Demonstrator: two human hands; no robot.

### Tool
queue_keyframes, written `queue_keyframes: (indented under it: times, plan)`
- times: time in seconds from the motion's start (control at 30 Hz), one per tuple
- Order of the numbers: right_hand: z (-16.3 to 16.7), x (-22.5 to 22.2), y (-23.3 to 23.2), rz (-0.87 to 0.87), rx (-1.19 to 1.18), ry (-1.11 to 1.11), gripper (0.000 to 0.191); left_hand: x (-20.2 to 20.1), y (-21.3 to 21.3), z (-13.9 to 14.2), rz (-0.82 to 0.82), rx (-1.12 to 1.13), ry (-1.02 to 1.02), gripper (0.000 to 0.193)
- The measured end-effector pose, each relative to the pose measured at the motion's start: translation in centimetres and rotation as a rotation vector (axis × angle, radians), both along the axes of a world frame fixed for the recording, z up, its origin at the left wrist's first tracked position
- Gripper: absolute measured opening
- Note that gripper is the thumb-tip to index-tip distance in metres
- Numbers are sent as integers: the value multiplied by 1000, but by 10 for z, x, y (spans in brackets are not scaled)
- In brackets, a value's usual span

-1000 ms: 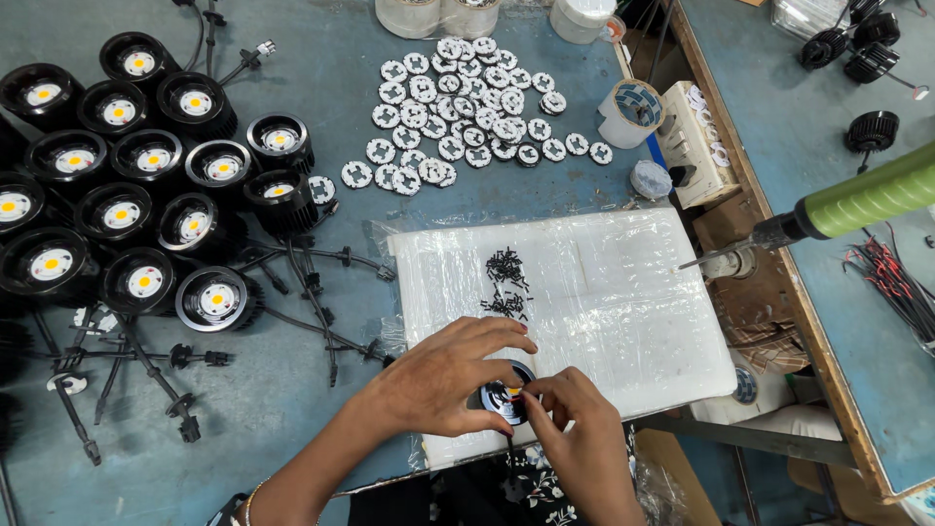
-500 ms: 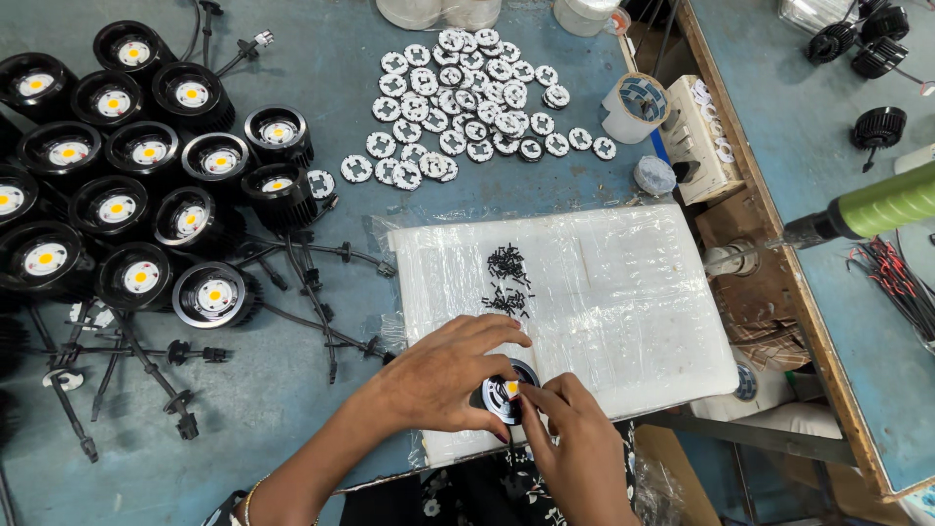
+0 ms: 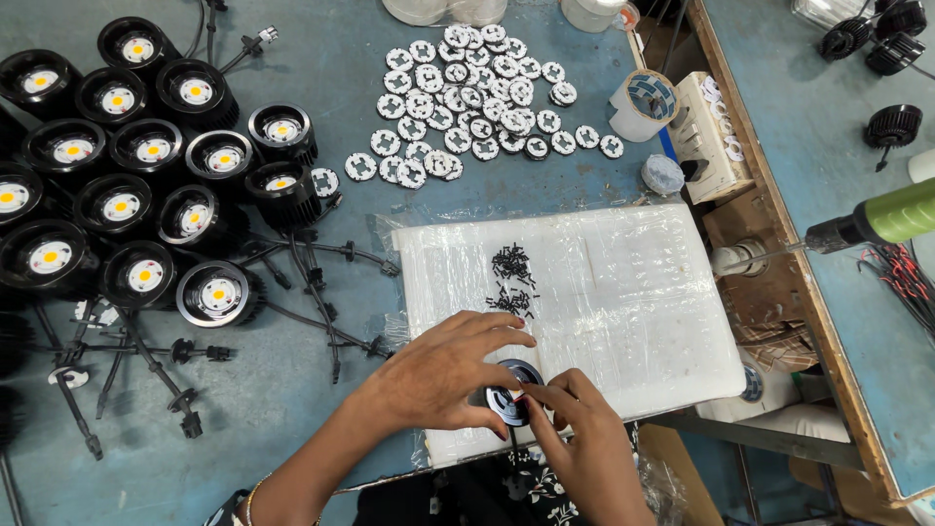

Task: The person assembles LED light fixtures by inserting a circular LED module into a black housing, connecting wires, and securing the module with screws using a green electric screwdriver. The person repeats this process for multiple units, placing completed fixtures aside.

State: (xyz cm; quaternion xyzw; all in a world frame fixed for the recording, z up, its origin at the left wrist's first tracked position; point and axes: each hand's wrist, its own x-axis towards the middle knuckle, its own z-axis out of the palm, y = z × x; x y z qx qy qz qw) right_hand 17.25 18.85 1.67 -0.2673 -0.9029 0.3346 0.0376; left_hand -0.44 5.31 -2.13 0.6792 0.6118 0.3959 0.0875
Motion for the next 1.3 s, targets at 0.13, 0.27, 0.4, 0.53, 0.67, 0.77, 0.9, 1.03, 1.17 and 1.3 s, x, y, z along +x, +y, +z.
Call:
queue_keyframes:
  times: [0.13,0.27,0.4,0.53,0.67,0.77,0.9,1.03,1.17,1.3]
  plan:
    - [-1,5,6,23,-17,43,24,1,1,0,10,-18,18,44]
    - [-11,14,5,78,16,119,22,3,0,-1,24,-31,67,42]
    - [-19,21,8,105,14,102,23,4,1,-1,20,-44,65,47]
    - [-21,27,9,184,95,134,26,6,2,0,19,-49,66,49]
    - [-21,31,6,219,145,120,28,9,3,-1,17,-38,60,49]
    - [-23,32,5,209,144,132,27,10,3,-2,26,-24,59,48]
    - [-25,33,4,201,170,246,27,10,3,-2,17,-37,54,47]
    - [-26,32,7,178,87,182,29,10,4,-2,18,-49,56,47]
    - [-23,29,9,202,68,156,30,9,5,-2,27,-44,48,46]
    - [-17,24,7,279,115,171,32,8,6,-2,31,-66,37,44]
